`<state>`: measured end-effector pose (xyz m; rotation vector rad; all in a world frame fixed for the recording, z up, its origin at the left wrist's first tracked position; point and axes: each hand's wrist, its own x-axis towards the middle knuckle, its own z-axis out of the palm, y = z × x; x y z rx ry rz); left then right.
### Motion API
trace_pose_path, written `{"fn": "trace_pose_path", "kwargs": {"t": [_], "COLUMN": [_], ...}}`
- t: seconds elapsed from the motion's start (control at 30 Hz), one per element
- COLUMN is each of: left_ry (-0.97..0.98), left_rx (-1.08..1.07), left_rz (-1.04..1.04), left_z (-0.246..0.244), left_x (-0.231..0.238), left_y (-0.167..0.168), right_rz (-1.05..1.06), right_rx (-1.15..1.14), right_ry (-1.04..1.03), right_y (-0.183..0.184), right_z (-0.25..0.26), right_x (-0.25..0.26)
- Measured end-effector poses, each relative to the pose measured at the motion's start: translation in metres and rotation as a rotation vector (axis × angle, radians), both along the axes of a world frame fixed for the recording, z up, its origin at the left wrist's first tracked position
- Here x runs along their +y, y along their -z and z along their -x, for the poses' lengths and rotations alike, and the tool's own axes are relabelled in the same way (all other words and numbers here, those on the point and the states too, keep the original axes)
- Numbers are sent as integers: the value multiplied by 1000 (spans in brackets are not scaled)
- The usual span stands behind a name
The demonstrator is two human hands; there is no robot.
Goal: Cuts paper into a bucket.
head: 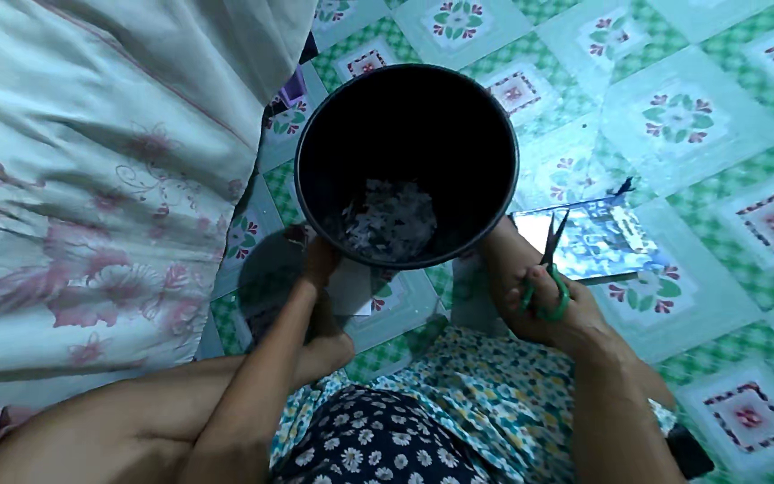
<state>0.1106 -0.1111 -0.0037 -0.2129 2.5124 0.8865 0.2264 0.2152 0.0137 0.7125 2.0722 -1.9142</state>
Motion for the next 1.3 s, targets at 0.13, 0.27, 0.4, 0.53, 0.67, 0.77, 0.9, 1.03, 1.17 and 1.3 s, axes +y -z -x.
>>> {"fn": "trace_pose_path", "kwargs": {"t": [0.13,0.27,0.4,0.53,0.67,0.77,0.9,1.03,1.17,1.3], "left_ry": [41,169,136,-55,-82,-74,-95,-77,-67,-122], "left_rx": [-251,-308,-276,-261,-176,-132,-220,-235,-260,-230], "left_rz": [78,124,225,265,318,347,304,341,336,279], "left_z": [-27,1,23,9,-9,-12,-7,-5,-3,1], "left_x": [23,47,40,30,28,28,36,39,38,13], "left_y": [0,21,57,70,80,84,68,65,63,30], "right_rz": [19,13,38,36,31,37,28,25,22,19], "right_rx": [6,11,38,47,77,82,73,65,62,76], "right_ry": [-30,-28,-46,-70,-104,-114,-118,-115,-117,-132], "right_y": [2,3,7,8,8,11,10,8,11,10], "right_z": [-1,-1,0,-1,-2,-2,-1,-1,-1,-2], "right_x": [2,3,4,5,7,7,7,6,7,6]}}
